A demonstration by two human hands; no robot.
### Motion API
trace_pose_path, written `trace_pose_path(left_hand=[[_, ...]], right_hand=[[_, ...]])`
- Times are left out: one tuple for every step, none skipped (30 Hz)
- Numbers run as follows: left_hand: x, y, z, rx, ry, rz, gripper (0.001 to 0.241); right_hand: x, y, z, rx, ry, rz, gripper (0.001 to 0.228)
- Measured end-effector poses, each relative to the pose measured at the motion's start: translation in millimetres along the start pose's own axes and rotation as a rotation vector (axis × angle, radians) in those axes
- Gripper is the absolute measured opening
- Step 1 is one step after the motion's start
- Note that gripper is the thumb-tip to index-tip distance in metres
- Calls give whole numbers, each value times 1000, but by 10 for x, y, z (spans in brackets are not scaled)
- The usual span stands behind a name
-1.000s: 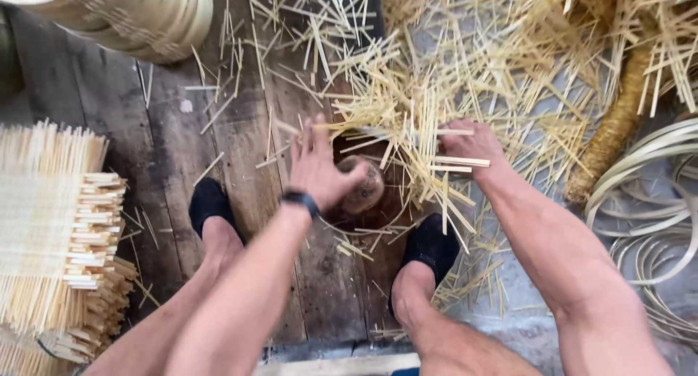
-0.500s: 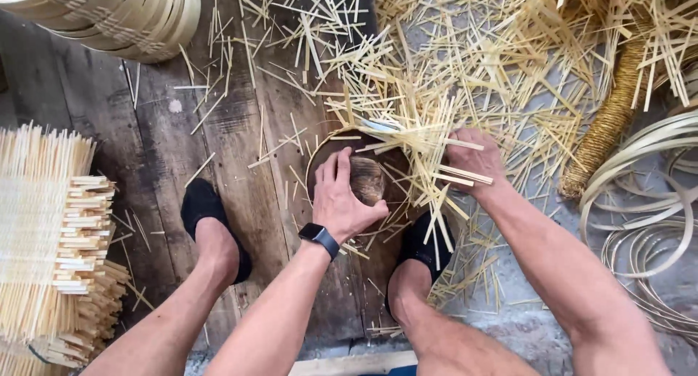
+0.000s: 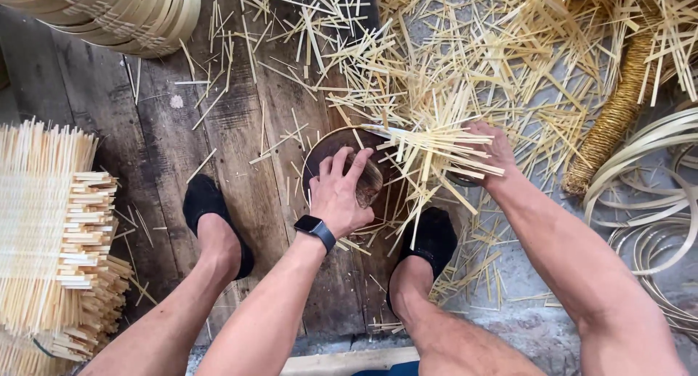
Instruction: The person sits on the floor of a bamboo workshop and trims bamboo strips with scissors over a round wooden mold, then presses and fits a woven bamboo mat onto a round bamboo frame. They repeat trimming and fitting, then place the finished woven base onto a stack of bamboo steamer bodies.
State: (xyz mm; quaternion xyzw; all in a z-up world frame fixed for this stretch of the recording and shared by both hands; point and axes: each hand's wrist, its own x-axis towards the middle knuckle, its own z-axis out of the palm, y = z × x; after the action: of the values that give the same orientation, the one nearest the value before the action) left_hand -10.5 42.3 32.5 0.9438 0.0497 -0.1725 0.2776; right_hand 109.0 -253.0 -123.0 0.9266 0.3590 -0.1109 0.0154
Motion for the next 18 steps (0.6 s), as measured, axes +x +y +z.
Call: trace_pose_path(left_hand=[[14,1,-15,-2,1,-1,106],[16,-3,-31,8,-38,4,106],[17,-8,-45,18,-77,8,105],[43,-21,-79,19,-75,5,105],[70,-32,-108,33,-110,38,105],[72,-33,-120,44,-151,70,105],[60,-43,-117,41,-156,66,105],[78,-56,-127,53,-186,97,106],[96,-68,-139,66,-216,129,108],[104,-92,-163,67,-214,128,108],[112,-117,-189,79,-229,146,106],[119,-137,-205,89,-245,166,105],[114,-131,-210,87,-245,165,105],[127,-126,-223,99,-256,176,103],[140,-118,-236,112,-268,186,100],[154,-141,-251,114,-268,185,100],[169,-162,-260,119,-271,188,100],[162,-166,-244,118,-280,193,101]], right_hand=[[-4,-3,-57,-2,0,-1,20],[-6,-17,-109,36,15,16,21],[-8,-32,-160,74,31,34,22],[60,-122,-293,75,32,30,22],[125,-209,-424,30,-5,46,24],[147,-302,-548,-13,-48,62,26],[158,-363,-677,-11,-54,60,26],[197,-410,-814,-42,-78,73,28],[236,-457,-954,-74,-102,86,31],[258,-368,-1007,-74,-100,84,31],[308,-353,-1068,64,-94,180,30],[360,-397,-1140,201,-91,276,30],[388,-256,-1083,338,-87,372,29],[429,-108,-1028,475,-78,465,28],[460,37,-970,612,-69,557,28],[479,198,-893,755,-63,649,28],[486,359,-809,899,-57,741,27],[432,520,-718,1040,-56,838,27]])
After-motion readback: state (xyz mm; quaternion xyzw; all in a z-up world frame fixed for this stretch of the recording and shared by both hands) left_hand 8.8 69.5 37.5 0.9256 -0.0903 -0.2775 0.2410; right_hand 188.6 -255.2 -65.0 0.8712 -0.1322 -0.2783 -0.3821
